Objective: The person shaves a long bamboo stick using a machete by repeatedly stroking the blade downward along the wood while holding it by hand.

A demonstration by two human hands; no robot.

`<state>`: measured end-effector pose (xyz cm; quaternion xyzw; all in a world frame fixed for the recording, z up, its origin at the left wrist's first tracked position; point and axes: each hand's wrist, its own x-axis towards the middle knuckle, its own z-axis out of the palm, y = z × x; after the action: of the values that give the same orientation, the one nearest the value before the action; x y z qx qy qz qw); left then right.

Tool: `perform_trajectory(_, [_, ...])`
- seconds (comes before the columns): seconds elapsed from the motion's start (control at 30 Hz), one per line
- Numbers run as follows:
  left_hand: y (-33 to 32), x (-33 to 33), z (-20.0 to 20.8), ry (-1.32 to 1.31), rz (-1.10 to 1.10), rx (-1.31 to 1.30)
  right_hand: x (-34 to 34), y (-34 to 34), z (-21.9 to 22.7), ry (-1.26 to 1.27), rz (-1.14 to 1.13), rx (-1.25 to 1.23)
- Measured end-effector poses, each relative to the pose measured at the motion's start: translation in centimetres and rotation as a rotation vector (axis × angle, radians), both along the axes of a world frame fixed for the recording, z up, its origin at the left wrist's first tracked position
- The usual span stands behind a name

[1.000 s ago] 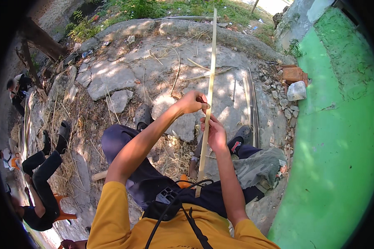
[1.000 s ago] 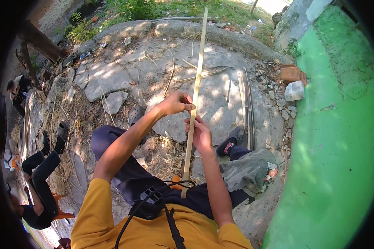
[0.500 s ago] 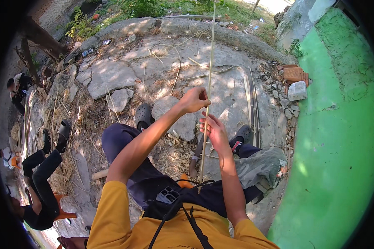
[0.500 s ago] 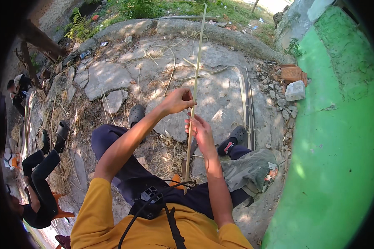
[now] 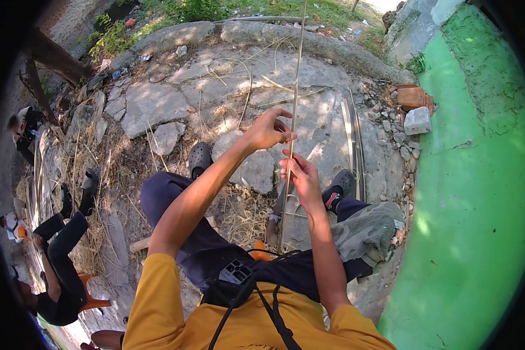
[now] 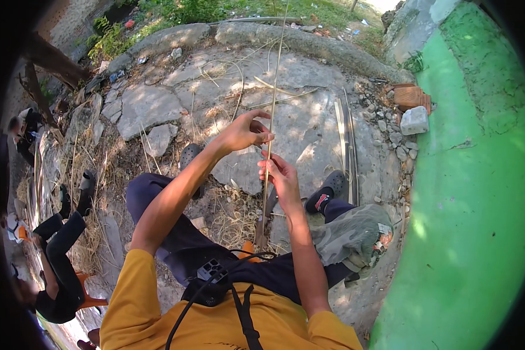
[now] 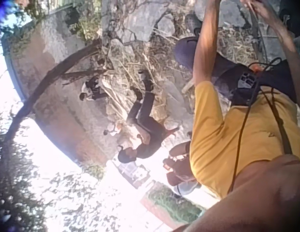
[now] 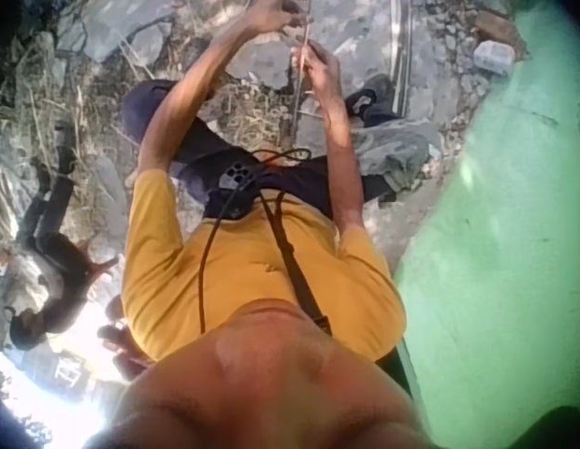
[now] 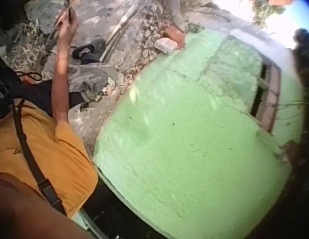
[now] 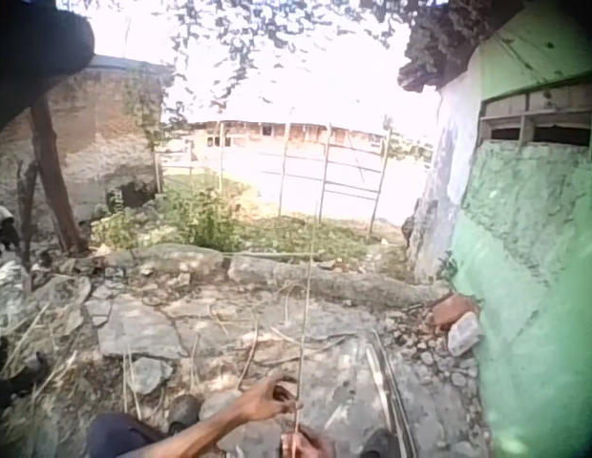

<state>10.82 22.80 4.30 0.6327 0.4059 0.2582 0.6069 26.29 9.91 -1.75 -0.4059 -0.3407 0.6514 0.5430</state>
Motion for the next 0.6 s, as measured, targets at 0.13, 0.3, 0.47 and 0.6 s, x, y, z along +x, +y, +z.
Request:
perform_trajectory(0.13, [1.3,0.0,0.1,0.045,-0.091,0.038,0.2,0.7,0.1,-0.002,-0.007,0.074])
perform_trajectory(0.3, [1.2,0.3,0.5,0.03,-0.097,0.015,0.3,0.9,-0.5,-0.139,-0.043,0.11])
perform_trajectory(0.47, [1.1,-0.2,0.2,0.14,-0.112,0.061,-0.4,0.6,-1.3,-0.267,-0.039,0.17])
perform_trajectory(0.6, [0.4,-0.2,0.2,0.308,-0.113,0.396,-0.7,0.5,-2.4,-0.31,-0.019,0.192])
